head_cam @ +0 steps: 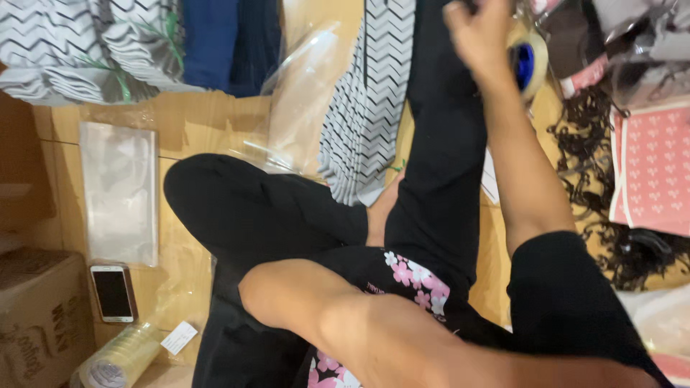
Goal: The person packages pairs of socks by attaching a brand label, inserting a plastic hanger through the label and sock, and placing the pair into a clear plastic sleeve.
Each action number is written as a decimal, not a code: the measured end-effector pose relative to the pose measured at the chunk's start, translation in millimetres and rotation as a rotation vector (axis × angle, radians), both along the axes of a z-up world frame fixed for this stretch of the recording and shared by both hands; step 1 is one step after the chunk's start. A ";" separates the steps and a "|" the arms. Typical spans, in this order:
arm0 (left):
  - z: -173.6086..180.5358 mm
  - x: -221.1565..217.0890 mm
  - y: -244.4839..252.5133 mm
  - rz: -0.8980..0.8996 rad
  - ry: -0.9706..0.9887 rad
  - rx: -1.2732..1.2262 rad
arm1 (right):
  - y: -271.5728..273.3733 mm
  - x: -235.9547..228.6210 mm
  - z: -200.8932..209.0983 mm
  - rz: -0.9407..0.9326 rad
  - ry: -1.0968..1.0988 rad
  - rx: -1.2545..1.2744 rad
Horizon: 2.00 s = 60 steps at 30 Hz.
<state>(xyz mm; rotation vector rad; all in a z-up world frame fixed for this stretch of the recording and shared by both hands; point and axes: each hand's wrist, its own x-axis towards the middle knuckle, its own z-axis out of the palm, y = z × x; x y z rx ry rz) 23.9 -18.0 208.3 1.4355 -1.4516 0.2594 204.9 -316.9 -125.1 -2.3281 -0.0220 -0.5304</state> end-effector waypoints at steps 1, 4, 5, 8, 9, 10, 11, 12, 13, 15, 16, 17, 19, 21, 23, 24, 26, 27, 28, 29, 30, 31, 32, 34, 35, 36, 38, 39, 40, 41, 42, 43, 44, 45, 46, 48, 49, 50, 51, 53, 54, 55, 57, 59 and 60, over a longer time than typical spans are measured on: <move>-1.1 8.5 10.1 -0.022 -0.050 -0.036 | 22.8 14.8 2.1 0.010 -0.005 0.004; -14.7 -3.0 -50.3 -0.084 -0.169 -0.111 | 62.7 52.3 4.2 0.355 -0.144 -0.170; -43.1 -32.3 -95.7 -0.049 0.074 -0.098 | 63.9 59.9 -1.3 0.343 -0.087 -0.247; -106.2 16.7 -66.5 0.041 0.819 -0.030 | 68.3 72.8 -23.0 0.305 0.103 -0.477; -134.5 41.8 -15.6 0.066 1.070 0.001 | 70.3 74.6 -31.1 0.292 0.169 -0.554; -172.0 52.8 -16.4 0.062 1.071 -0.002 | 71.6 63.8 -8.2 0.290 0.170 -0.558; -209.5 63.1 -17.6 0.060 1.288 -0.066 | 73.1 52.3 14.5 0.240 0.096 -0.550; -246.7 70.8 -20.8 0.055 1.509 -0.133 | 73.2 38.1 37.4 0.191 0.026 -0.542; -247.8 85.4 -22.9 0.049 1.514 -0.137 | 76.5 19.1 64.0 0.190 0.031 -0.548; -249.4 111.2 -24.3 -0.038 2.245 -0.144 | 86.8 -21.4 117.2 0.230 -0.142 -0.587; -255.1 111.7 -22.1 -0.042 2.244 -0.145 | 97.7 -49.0 129.5 0.229 -0.143 -0.590; -260.4 111.6 -20.3 -0.051 2.294 -0.250 | 108.4 -77.2 142.2 0.376 -0.172 -0.468; -261.9 106.7 -17.4 -0.064 2.341 -0.349 | 115.0 -117.4 150.4 0.514 -0.200 -0.341; -253.9 96.1 -17.1 0.011 2.231 -0.121 | 105.8 -142.9 142.6 0.385 -0.108 0.065; -201.6 80.8 -24.0 -0.094 2.201 -0.172 | 131.4 -174.4 125.4 0.329 -0.051 0.181; -175.5 72.1 -27.4 -0.196 2.172 -0.221 | 144.7 -191.5 116.8 0.270 0.009 0.300; -153.5 69.1 -37.0 -0.264 2.087 -0.213 | 138.9 -213.7 96.5 0.170 0.094 0.477; -142.8 68.0 -42.4 -0.323 2.000 -0.216 | 135.8 -224.6 86.0 0.079 0.178 0.656; -141.3 74.6 -50.3 -0.334 2.005 -0.206 | 127.0 -235.8 75.8 0.066 0.178 0.655; -140.2 81.3 -58.6 -0.235 1.904 -0.181 | 118.3 -247.0 65.2 -0.029 0.262 0.833; -139.6 86.8 -67.8 -0.143 1.801 -0.155 | 109.3 -260.2 54.7 -0.129 0.343 1.011; -200.7 95.6 -81.2 -0.157 1.807 -0.144 | 102.6 -264.0 76.4 -0.146 0.340 1.010; -259.8 99.0 -93.5 -0.050 1.744 -0.080 | 96.2 -269.3 98.4 -0.159 0.428 0.861; -338.7 93.1 -116.5 0.025 1.685 0.006 | 82.1 -279.4 117.2 -0.206 0.515 0.715; -360.7 85.4 -125.3 0.130 1.748 0.044 | 74.1 -284.8 114.5 -0.227 0.574 0.583; -382.2 80.6 -134.9 0.236 1.800 0.086 | 65.5 -288.1 111.1 -0.246 0.629 0.454; -342.9 65.9 -128.8 0.294 1.859 0.130 | 69.8 -280.6 128.1 -0.331 0.501 0.328; -323.1 61.6 -122.7 0.384 1.914 0.149 | 72.7 -274.0 136.2 -0.381 0.380 0.194; -304.3 55.2 -122.4 0.380 1.913 0.166 | 63.5 -270.2 128.1 -0.394 0.381 0.201; -285.5 49.5 -121.3 0.373 1.966 0.151 | 54.9 -266.1 120.0 -0.337 0.122 -0.007; -266.5 46.1 -119.6 0.369 2.015 0.134 | 46.7 -260.1 111.2 -0.273 -0.137 -0.216; -257.4 45.2 -119.9 0.368 2.010 0.149 | 38.4 -275.2 95.4 -0.286 -0.138 -0.210; -248.8 42.6 -120.3 0.366 2.092 0.108 | 29.6 -291.3 79.9 -0.140 -0.074 -0.097; -240.6 40.5 -119.6 0.364 2.173 0.066 | 22.1 -307.1 64.0 0.006 -0.012 0.017; -264.0 35.4 -118.7 0.367 2.178 0.067 | 14.6 -307.1 85.5 0.007 -0.007 0.018; -309.8 25.9 -114.8 0.311 2.089 0.186 | 0.6 -304.5 129.0 0.267 0.544 0.645; -310.1 24.2 -115.0 0.315 2.092 0.181 | -28.1 -302.1 115.3 0.272 0.547 0.645; -310.2 23.9 -115.5 0.334 2.082 0.167 | -56.6 -299.1 101.5 0.087 0.593 0.578; -309.9 23.4 -115.8 0.354 2.072 0.153 | -84.9 -296.3 88.0 -0.099 0.636 0.509; -273.4 26.2 -117.1 0.306 2.057 0.179 | -126.6 -276.2 47.5 -0.401 0.729 0.182; -254.7 28.5 -117.0 0.258 2.042 0.202 | -147.1 -262.9 27.2 -0.695 0.794 -0.160; -254.3 27.2 -118.7 0.265 2.038 0.194 | -153.8 -264.4 7.4 -0.687 0.789 -0.160; -254.1 25.3 -120.3 0.263 2.006 0.194 | -165.2 -265.1 -33.6 -0.855 0.818 -0.305; -260.3 26.3 -119.3 0.274 2.005 0.214 | -179.0 -279.9 -43.1 -0.630 0.664 -0.214; -264.4 25.1 -120.6 0.280 2.007 0.237 | -188.1 -289.4 -47.2 -0.411 0.513 -0.126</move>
